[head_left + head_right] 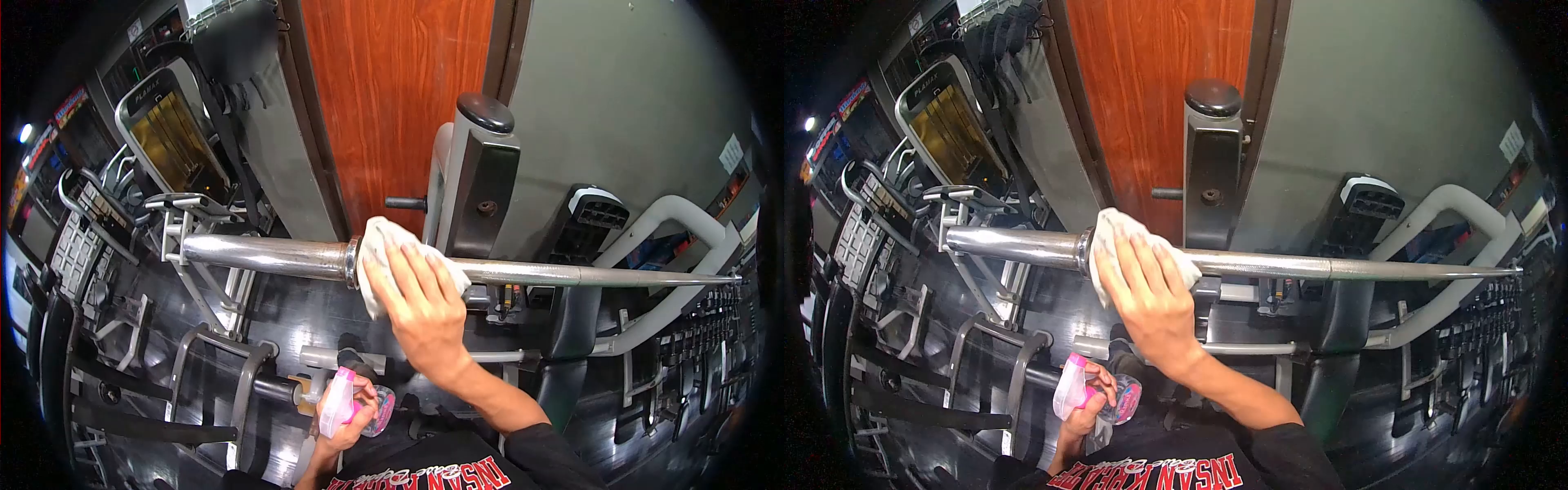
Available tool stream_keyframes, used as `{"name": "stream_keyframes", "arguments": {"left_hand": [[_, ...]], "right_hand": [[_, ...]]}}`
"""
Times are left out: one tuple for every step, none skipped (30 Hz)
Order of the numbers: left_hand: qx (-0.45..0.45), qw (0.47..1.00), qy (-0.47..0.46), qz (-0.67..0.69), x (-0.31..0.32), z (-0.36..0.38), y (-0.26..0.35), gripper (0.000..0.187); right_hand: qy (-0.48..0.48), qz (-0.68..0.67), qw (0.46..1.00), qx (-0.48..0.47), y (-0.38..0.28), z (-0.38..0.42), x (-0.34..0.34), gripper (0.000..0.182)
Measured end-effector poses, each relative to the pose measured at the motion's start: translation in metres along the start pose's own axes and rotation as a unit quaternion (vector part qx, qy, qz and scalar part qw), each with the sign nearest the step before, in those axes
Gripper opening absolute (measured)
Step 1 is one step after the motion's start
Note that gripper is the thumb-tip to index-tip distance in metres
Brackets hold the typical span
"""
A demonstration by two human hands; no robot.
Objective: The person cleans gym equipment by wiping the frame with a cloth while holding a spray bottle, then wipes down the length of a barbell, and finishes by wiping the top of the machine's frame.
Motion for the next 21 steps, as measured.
{"name": "stream_keyframes", "arguments": {"left_hand": [[-0.004, 1.0, 0.008, 0.01, 0.0, 0.0, 0.001, 0.041], [-0.005, 1.0, 0.005, 0.008, 0.001, 0.001, 0.002, 0.041], [0.006, 1.0, 0.005, -0.007, 0.001, 0.0, 0.004, 0.042], [0.017, 1.0, 0.004, -0.022, 0.002, 0.0, 0.005, 0.042], [0.018, 1.0, 0.001, -0.023, 0.004, -0.001, 0.006, 0.042], [0.03, 0.999, -0.001, -0.04, 0.005, -0.001, 0.008, 0.042], [0.043, 0.997, -0.002, -0.057, 0.006, -0.001, 0.008, 0.043], [0.042, 0.997, -0.005, -0.071, 0.007, -0.002, 0.008, 0.042], [0.041, 0.997, -0.005, -0.071, 0.008, -0.001, 0.008, 0.042], [0.034, 0.998, -0.007, -0.057, 0.009, -0.001, 0.007, 0.041], [0.029, 0.999, -0.01, -0.042, 0.009, -0.001, 0.006, 0.041], [0.029, 0.999, -0.012, -0.041, 0.01, -0.001, 0.005, 0.041], [0.023, 0.999, -0.015, -0.037, 0.011, -0.001, 0.004, 0.04], [0.015, 0.999, -0.018, -0.032, 0.012, -0.001, 0.004, 0.04], [0.015, 0.999, -0.022, -0.031, 0.012, -0.001, 0.003, 0.04], [0.014, 0.999, -0.025, -0.037, 0.013, -0.001, 0.003, 0.039], [0.015, 0.999, -0.026, -0.043, 0.013, -0.002, 0.003, 0.039], [0.015, 0.999, -0.027, -0.043, 0.013, -0.003, 0.001, 0.039], [0.016, 0.998, -0.027, -0.048, 0.012, -0.001, 0.0, 0.039], [0.017, 0.998, -0.025, -0.053, 0.012, 0.0, -0.001, 0.039], [0.015, 0.998, -0.024, -0.054, 0.013, 0.002, 0.0, 0.039]], "right_hand": [[0.002, -0.038, 0.999, -0.008, -0.004, 0.008, 0.0, 0.04], [-0.012, -0.082, 0.997, -0.009, -0.003, 0.015, -0.005, 0.044], [-0.01, -0.082, 0.997, -0.007, 0.001, 0.019, -0.013, 0.044], [-0.044, -0.173, 0.983, -0.037, 0.006, 0.024, -0.021, 0.047], [-0.077, -0.262, 0.96, -0.068, 0.012, 0.029, -0.027, 0.051], [-0.083, -0.422, 0.902, -0.028, 0.016, 0.036, -0.029, 0.051], [-0.036, -0.478, 0.876, -0.054, 0.025, 0.04, -0.034, 0.051], [0.068, -0.434, 0.897, -0.049, 0.031, 0.043, -0.045, 0.047], [0.168, -0.385, 0.906, -0.042, 0.035, 0.045, -0.055, 0.044], [0.259, -0.348, 0.901, -0.013, 0.039, 0.044, -0.054, 0.042], [0.348, -0.306, 0.886, 0.015, 0.046, 0.041, -0.052, 0.041], [0.276, -0.235, 0.932, 0.032, 0.054, 0.035, -0.061, 0.044], [0.176, -0.207, 0.962, 0.016, 0.057, 0.019, -0.067, 0.047], [0.061, -0.166, 0.984, -0.002, 0.059, 0.013, -0.058, 0.047], [-0.055, -0.122, 0.991, -0.019, 0.058, 0.01, -0.043, 0.048], [0.023, -0.145, 0.989, 0.011, 0.054, 0.008, -0.036, 0.046], [0.024, -0.142, 0.989, 0.012, 0.055, 0.009, -0.037, 0.046], [0.008, -0.169, 0.985, 0.022, 0.055, 0.009, -0.042, 0.039], [-0.008, -0.197, 0.98, 0.033, 0.054, 0.01, -0.043, 0.033], [0.005, -0.202, 0.979, 0.03, 0.053, 0.012, -0.043, 0.035], [0.004, -0.204, 0.979, 0.03, 0.052, 0.015, -0.045, 0.035]]}}
Point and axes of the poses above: each hand's wrist, its own z-axis away from the middle knuckle, its own x-axis out of the palm, y = z × x, the point moved 1 cm from there along -z, towards the middle knuckle, and after that the axes turned 15 degrees about -y, right-handed, at the moved point
